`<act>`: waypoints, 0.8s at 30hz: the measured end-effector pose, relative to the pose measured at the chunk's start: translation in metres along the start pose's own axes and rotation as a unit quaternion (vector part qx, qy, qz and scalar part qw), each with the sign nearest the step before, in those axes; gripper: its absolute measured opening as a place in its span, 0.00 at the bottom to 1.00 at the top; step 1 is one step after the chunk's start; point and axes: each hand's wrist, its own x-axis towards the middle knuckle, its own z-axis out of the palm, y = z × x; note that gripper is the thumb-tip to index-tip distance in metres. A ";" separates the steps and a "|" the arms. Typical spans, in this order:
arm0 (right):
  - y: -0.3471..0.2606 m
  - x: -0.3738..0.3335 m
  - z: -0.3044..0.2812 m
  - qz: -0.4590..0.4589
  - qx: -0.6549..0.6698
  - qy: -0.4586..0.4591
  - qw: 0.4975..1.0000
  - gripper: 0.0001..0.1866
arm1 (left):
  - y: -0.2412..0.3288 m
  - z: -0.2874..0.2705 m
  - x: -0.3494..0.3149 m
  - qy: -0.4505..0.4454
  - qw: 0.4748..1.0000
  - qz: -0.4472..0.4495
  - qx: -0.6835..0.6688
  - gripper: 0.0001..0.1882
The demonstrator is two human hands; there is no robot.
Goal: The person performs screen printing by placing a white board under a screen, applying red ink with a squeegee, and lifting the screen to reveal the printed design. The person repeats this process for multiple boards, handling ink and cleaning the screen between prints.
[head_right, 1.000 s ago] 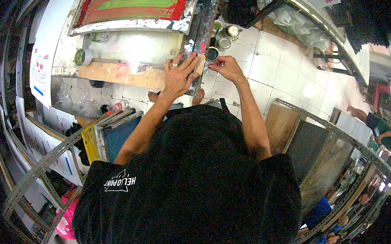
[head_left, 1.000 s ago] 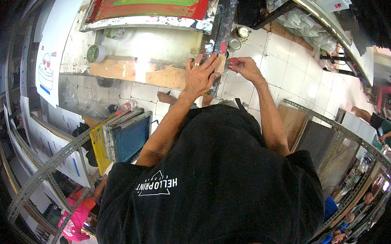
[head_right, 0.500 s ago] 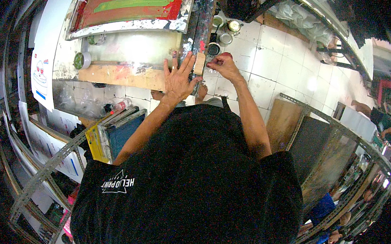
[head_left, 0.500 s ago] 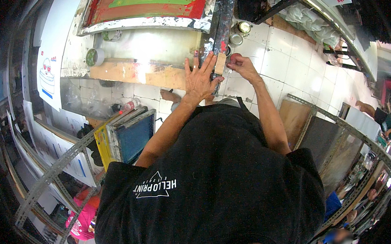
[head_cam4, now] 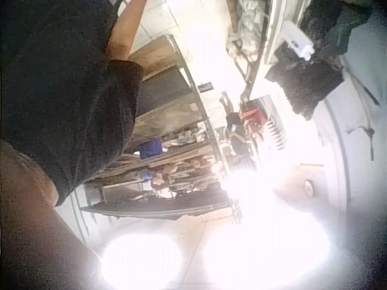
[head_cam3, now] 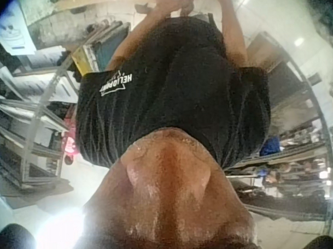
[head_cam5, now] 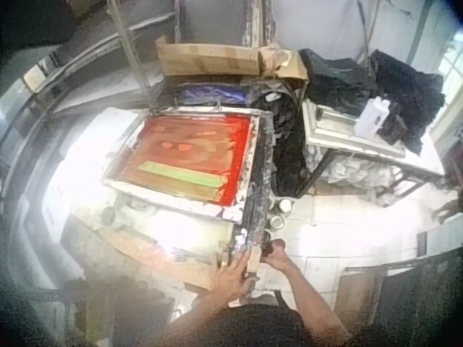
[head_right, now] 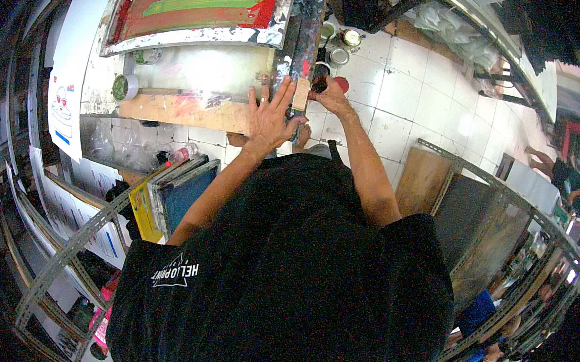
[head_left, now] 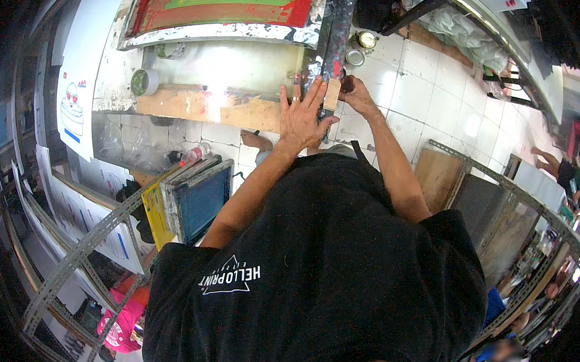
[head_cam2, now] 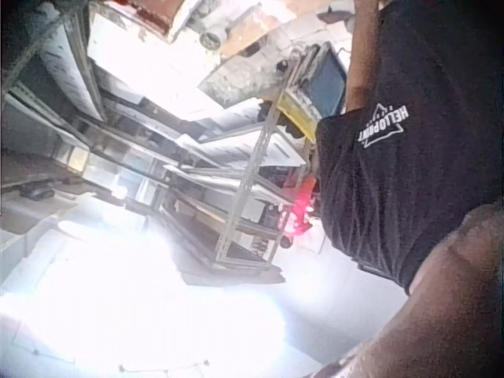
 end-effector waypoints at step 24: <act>-0.040 -0.075 0.033 -0.070 -0.222 -0.087 0.969 0.58 | -0.005 0.002 -0.001 0.030 1.000 0.003 -0.006 0.34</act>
